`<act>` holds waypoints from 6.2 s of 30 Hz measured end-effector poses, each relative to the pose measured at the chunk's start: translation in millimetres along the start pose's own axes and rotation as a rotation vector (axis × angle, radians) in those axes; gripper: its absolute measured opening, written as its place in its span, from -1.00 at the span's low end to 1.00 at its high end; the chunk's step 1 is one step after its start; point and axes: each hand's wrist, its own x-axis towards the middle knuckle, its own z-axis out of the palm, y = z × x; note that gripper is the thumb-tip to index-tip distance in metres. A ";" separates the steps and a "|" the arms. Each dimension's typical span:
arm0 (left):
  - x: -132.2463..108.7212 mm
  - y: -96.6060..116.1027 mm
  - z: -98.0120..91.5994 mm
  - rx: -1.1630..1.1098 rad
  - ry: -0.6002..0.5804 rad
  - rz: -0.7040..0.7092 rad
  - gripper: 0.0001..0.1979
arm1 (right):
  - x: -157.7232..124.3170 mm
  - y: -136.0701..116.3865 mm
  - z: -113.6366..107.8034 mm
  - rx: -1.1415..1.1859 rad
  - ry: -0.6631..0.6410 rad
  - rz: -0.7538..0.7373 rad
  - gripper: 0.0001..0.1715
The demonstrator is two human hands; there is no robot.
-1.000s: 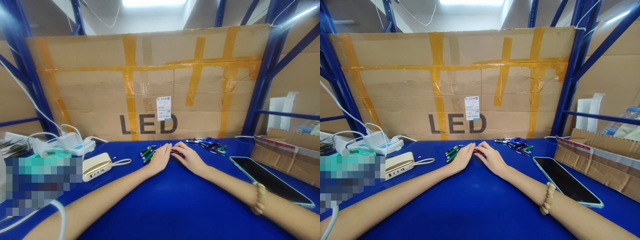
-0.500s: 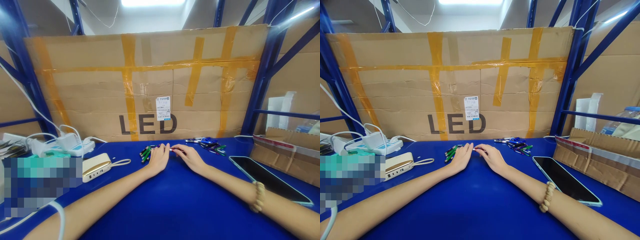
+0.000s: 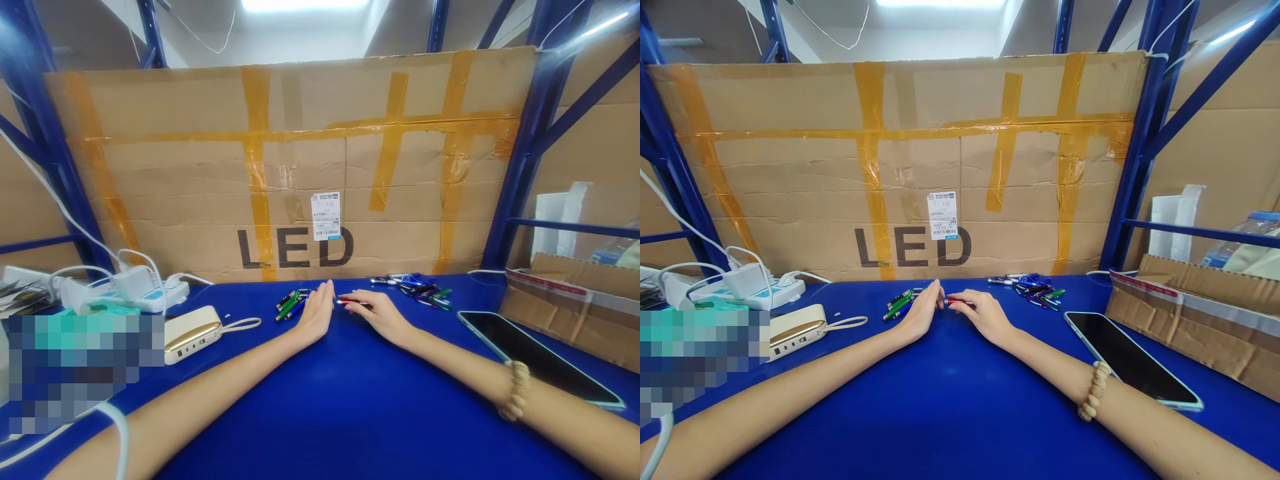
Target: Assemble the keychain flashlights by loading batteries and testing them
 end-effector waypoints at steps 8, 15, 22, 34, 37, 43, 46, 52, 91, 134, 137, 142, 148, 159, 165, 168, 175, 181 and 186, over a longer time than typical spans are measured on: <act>11.6 -18.0 3.5 -0.164 0.047 -0.085 -0.52 | 0.5 -4.4 -1.3 0.003 -0.004 0.056 -0.65; 8.5 -14.9 2.4 -0.110 0.020 -0.045 -0.53 | 0.0 -7.5 -1.1 -0.039 0.005 0.022 -0.70; 5.3 -9.8 1.5 -0.080 0.018 -0.036 -0.54 | -0.3 -7.8 -1.0 -0.171 0.016 -0.024 -0.74; 4.4 -7.6 0.6 -0.060 0.002 -0.035 -0.54 | -0.3 -5.3 -1.7 -0.180 -0.022 -0.020 -0.74; 4.5 -7.5 0.3 -0.066 0.002 -0.035 -0.56 | 0.4 -5.6 -1.6 -0.148 -0.013 -0.024 -0.74; 4.6 -7.8 0.2 -0.080 -0.006 -0.034 -0.57 | 1.5 -2.8 -0.8 -0.071 -0.048 -0.052 -0.70; 4.4 -6.7 0.4 -0.078 0.000 -0.047 -0.57 | 1.3 -1.4 -0.6 -0.075 -0.062 -0.022 -0.69; 5.2 -6.3 1.5 -0.070 0.004 -0.063 -0.56 | 1.0 -3.3 -0.6 -0.056 -0.071 -0.004 -0.71; 1.0 -0.4 -2.3 -0.082 -0.016 -0.053 -0.59 | 0.1 -4.5 1.3 -0.139 -0.039 -0.039 -0.77; 7.6 -8.3 3.5 -0.173 -0.119 -0.018 -0.47 | 0.8 -0.6 0.5 -0.146 -0.056 0.003 -0.73; 6.5 -6.6 3.3 -0.174 -0.118 -0.021 -0.48 | 0.5 -3.1 0.8 -0.165 -0.039 0.030 -0.75; 6.3 -6.6 2.8 -0.160 -0.118 -0.017 -0.47 | -0.5 -3.7 0.3 -0.215 -0.016 0.014 -0.77; 7.5 -8.6 3.0 -0.155 -0.126 -0.022 -0.47 | -0.2 -1.8 0.1 -0.158 -0.017 -0.004 -0.74; 6.2 -8.0 1.2 -0.103 -0.117 -0.018 -0.46 | 1.7 -1.6 -1.1 -0.054 -0.075 -0.054 -0.70; 7.0 -8.5 1.7 -0.104 -0.124 -0.004 -0.45 | 1.1 -2.6 -0.8 -0.036 -0.108 -0.004 -0.69; 6.5 -7.1 1.8 -0.121 -0.129 -0.008 -0.46 | 0.9 -2.9 0.1 -0.071 -0.095 -0.021 -0.70; 4.7 -4.0 1.6 -0.141 -0.126 -0.020 -0.48 | 1.0 -2.7 0.9 -0.146 -0.078 -0.026 -0.72; 5.0 -4.6 1.7 -0.128 -0.121 -0.015 -0.48 | 0.5 -3.5 0.8 -0.136 -0.065 -0.018 -0.71; 3.2 -1.7 0.3 -0.131 -0.118 -0.027 -0.48 | 0.1 -5.2 -0.1 -0.156 -0.066 -0.025 -0.75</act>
